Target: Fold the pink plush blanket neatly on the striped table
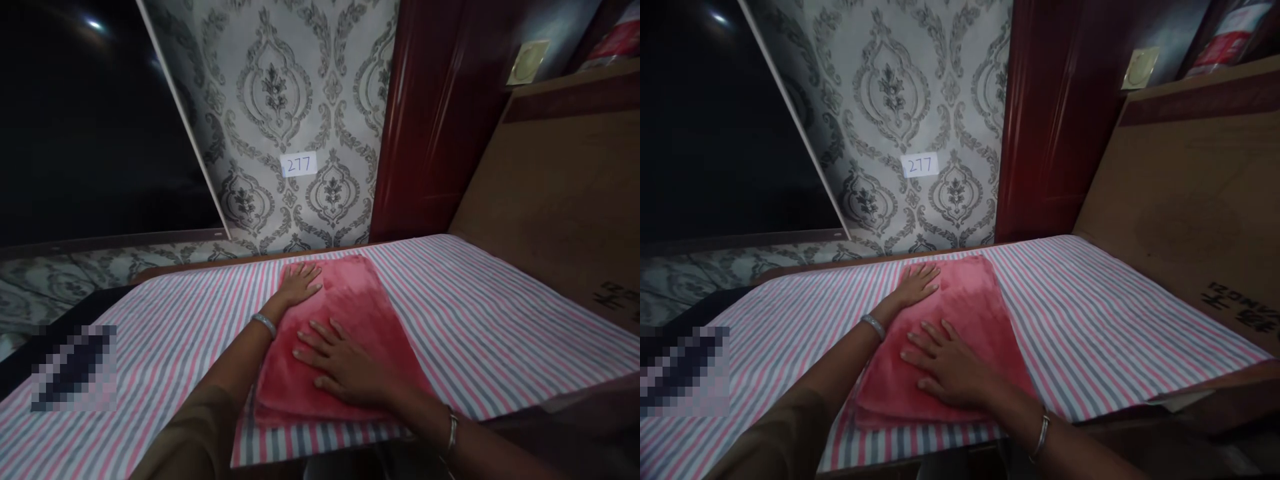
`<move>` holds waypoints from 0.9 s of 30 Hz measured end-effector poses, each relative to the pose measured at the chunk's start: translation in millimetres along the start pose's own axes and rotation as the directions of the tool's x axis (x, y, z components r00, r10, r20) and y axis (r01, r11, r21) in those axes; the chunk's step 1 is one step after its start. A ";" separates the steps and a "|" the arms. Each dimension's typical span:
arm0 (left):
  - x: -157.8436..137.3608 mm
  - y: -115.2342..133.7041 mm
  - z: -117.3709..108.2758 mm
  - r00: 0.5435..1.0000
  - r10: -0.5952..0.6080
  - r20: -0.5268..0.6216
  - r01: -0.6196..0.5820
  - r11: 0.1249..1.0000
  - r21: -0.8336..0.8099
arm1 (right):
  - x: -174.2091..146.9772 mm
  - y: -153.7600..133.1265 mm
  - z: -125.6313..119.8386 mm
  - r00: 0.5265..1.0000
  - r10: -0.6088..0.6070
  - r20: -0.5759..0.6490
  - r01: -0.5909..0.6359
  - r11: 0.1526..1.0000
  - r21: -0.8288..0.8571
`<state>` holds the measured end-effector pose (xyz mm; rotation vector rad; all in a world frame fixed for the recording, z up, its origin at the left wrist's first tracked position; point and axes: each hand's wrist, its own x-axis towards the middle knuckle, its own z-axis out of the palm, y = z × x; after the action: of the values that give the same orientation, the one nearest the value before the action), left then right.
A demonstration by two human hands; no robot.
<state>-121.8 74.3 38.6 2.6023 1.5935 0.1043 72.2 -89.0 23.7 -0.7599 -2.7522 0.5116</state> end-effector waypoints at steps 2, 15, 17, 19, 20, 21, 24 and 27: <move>5.5 -4.3 0.8 1.000 -0.001 -0.007 0.001 1.000 -0.001 | -3.1 -1.7 -1.0 1.000 0.000 0.014 0.000 0.999 0.048; -2.4 18.5 -15.1 0.997 -0.071 -0.031 0.075 0.987 0.142 | -53.3 -67.2 28.0 0.998 0.057 0.010 -0.058 0.986 0.157; -16.4 31.6 -26.0 0.997 -0.079 -0.016 0.080 0.987 0.138 | -68.5 -73.1 22.3 0.999 0.023 -0.027 -0.018 0.983 0.181; -42.2 44.2 -33.1 0.998 -0.058 0.000 0.058 0.991 0.121 | -81.3 -69.0 10.2 0.988 0.052 -0.143 -0.026 0.983 0.180; -59.2 49.6 -33.8 0.999 -0.036 0.000 0.036 0.993 0.112 | -85.6 -63.2 3.3 0.969 0.093 -0.231 -0.060 0.987 0.149; -77.9 54.0 -32.2 1.000 -0.013 -0.010 0.014 0.995 0.102 | -88.2 -55.7 -2.9 0.936 0.140 -0.324 -0.114 0.989 0.098; -133.2 60.7 -14.5 0.998 0.002 -0.064 0.002 0.998 0.067 | -88.2 -29.3 -8.9 0.855 0.264 -0.447 -0.338 0.936 -0.094; -166.4 58.8 11.6 0.989 -0.086 -0.122 0.086 0.996 -0.004 | -85.2 -11.9 6.5 0.845 0.359 -0.396 -0.466 0.857 -0.218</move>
<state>-144.1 -101.0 31.6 2.5688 1.7433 0.2616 136.0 -145.6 10.9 -1.4000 -2.3567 0.0036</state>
